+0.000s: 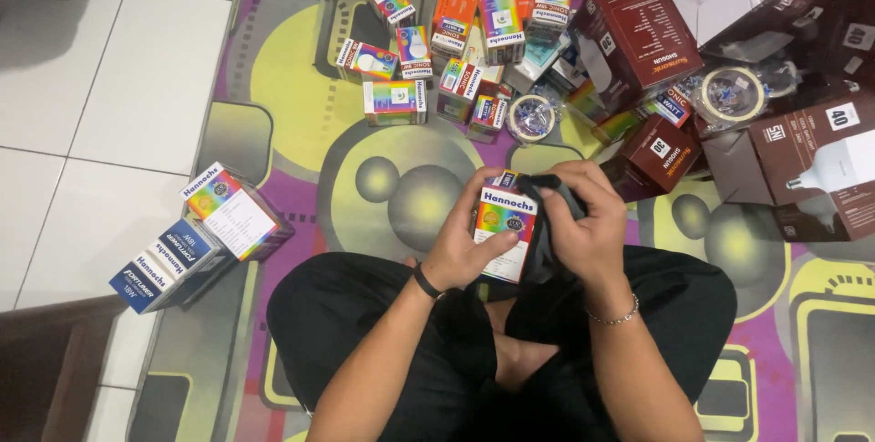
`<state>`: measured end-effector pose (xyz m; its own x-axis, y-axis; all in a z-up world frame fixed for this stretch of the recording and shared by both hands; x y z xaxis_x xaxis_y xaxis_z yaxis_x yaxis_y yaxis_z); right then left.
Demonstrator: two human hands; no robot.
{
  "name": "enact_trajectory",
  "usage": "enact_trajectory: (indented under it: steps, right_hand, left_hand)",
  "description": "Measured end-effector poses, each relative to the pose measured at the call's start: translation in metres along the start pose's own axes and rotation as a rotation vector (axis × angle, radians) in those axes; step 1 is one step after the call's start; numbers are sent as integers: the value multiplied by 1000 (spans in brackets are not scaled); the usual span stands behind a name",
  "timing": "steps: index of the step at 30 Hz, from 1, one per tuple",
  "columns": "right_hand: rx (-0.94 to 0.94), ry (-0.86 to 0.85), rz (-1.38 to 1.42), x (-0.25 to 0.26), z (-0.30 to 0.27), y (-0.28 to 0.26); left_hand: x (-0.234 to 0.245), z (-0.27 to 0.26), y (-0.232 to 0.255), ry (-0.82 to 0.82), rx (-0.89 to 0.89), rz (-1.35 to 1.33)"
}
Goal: A person cleans small product boxes with a cloth and packs them into a bag while sitting on the floor.
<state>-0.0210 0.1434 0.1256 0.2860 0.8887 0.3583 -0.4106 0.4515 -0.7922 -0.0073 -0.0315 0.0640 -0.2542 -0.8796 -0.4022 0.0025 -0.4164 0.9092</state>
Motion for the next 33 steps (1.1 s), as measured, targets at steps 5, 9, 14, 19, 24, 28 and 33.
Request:
enact_trajectory:
  steps: [5, 9, 14, 19, 24, 28, 33]
  right_hand:
    - [4, -69, 42, 11, 3, -8]
    - [-63, -125, -39, 15, 11, 20]
    - [-17, -149, -145, 9, 8, 1]
    - [80, -225, -128, 9, 9, -14]
    - [66, -237, -112, 11, 10, 8]
    - [-16, -151, -139, 10, 9, 42]
    - [-241, -220, 55, -12, -5, 46]
  left_hand:
    - [-3, -2, 8, 48, -148, 275]
    - [-6, -5, 15, 1, -228, 477]
    - [-7, -4, 25, -27, -147, 508]
    - [-3, 0, 31, 15, -159, 638]
    - [-2, 0, 23, -27, -225, 722]
    - [-8, -1, 14, 38, -147, 596]
    - [-6, 5, 3, 432, 40, 296]
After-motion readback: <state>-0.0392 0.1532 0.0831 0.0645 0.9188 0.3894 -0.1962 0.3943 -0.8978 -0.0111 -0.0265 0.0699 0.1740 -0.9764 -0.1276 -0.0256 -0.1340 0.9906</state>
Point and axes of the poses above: each hand's wrist, its own z-axis towards the middle knuckle, its own x-axis out of the back of the hand, y = z × x, the point moved 1 cm from there along z, towards the middle knuckle, and after that the axes turned 5 degrees about y, right-handed, at the moved point
